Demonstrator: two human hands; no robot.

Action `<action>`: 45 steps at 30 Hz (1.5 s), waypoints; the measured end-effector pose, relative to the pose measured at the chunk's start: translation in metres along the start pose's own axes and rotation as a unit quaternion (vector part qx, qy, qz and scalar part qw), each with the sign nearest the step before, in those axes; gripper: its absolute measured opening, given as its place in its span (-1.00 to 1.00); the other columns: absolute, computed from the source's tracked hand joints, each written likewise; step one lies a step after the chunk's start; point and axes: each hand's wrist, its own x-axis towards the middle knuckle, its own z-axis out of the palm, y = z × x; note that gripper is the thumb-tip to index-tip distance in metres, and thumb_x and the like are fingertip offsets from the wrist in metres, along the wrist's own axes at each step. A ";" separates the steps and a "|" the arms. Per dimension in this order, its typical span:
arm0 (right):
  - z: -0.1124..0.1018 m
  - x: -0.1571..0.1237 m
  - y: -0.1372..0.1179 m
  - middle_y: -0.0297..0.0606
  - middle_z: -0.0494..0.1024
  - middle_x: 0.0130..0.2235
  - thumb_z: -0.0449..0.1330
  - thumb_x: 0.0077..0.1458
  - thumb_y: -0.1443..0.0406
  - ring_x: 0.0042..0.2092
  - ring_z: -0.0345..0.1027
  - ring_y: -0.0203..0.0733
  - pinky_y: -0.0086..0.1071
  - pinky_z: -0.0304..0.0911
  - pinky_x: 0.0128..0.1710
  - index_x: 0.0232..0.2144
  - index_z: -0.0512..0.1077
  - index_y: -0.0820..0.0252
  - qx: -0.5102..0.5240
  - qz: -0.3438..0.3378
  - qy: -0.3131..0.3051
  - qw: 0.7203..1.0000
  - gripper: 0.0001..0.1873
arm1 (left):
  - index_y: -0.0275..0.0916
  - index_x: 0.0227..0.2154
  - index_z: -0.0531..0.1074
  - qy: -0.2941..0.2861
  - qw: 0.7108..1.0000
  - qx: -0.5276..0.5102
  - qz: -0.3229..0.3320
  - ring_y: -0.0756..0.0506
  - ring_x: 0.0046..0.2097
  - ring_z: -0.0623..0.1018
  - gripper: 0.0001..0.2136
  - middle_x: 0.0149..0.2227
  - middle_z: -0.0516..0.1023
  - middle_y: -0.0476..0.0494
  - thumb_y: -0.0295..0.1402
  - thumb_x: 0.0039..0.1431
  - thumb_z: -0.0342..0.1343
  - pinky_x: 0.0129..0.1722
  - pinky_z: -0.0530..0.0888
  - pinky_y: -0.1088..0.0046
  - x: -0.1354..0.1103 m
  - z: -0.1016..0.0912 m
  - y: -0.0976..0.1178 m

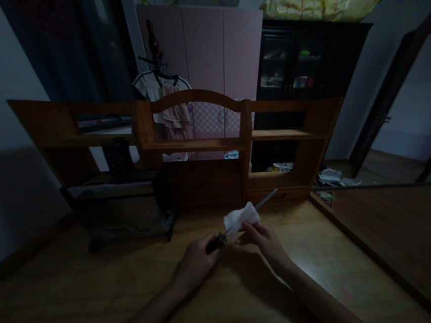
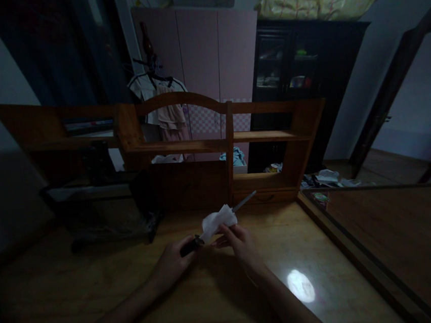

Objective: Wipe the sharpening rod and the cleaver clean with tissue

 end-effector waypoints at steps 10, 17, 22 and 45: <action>-0.003 -0.001 -0.007 -0.17 0.59 -0.48 0.22 0.01 0.01 -0.43 0.47 -0.14 -0.33 0.31 -0.35 -0.47 0.55 0.29 -0.086 0.017 -0.055 0.995 -0.58 | -0.20 -0.17 0.51 -0.026 0.999 -0.028 0.019 -0.14 -0.21 0.54 -0.75 -0.21 0.59 -0.10 -0.37 0.05 0.10 -0.23 0.39 0.49 -0.003 -0.002 0.003; 0.003 -0.001 -0.001 -0.15 0.59 -0.38 0.26 -0.02 0.03 -0.39 0.47 -0.17 -0.32 0.32 -0.31 -0.38 0.50 0.30 0.085 0.065 -0.049 0.993 -0.59 | -0.20 -0.18 0.50 -0.012 0.999 -0.036 0.022 -0.13 -0.22 0.54 -0.78 -0.22 0.59 -0.09 -0.32 0.11 0.10 -0.23 0.37 0.49 -0.001 -0.001 -0.004; 0.004 -0.004 -0.002 -0.09 0.59 -0.37 0.20 0.07 0.05 -0.31 0.48 -0.10 -0.23 0.31 -0.19 -0.31 0.49 0.32 0.128 0.059 -0.076 0.987 -0.60 | -0.20 -0.21 0.50 -0.008 0.999 -0.033 0.020 -0.13 -0.23 0.54 -0.80 -0.23 0.59 -0.09 -0.34 0.11 0.08 -0.25 0.37 0.49 -0.001 0.000 -0.003; 0.005 -0.006 -0.006 -0.20 0.60 -0.38 0.36 -0.12 0.22 -0.34 0.46 -0.15 -0.31 0.33 -0.26 -0.38 0.55 0.25 -0.013 0.013 -0.067 0.998 -0.76 | -0.20 -0.29 0.52 -0.034 0.999 -0.018 0.014 -0.11 -0.34 0.54 -0.81 -0.35 0.59 -0.09 -0.26 0.12 0.07 -0.35 0.37 0.50 -0.004 0.001 0.003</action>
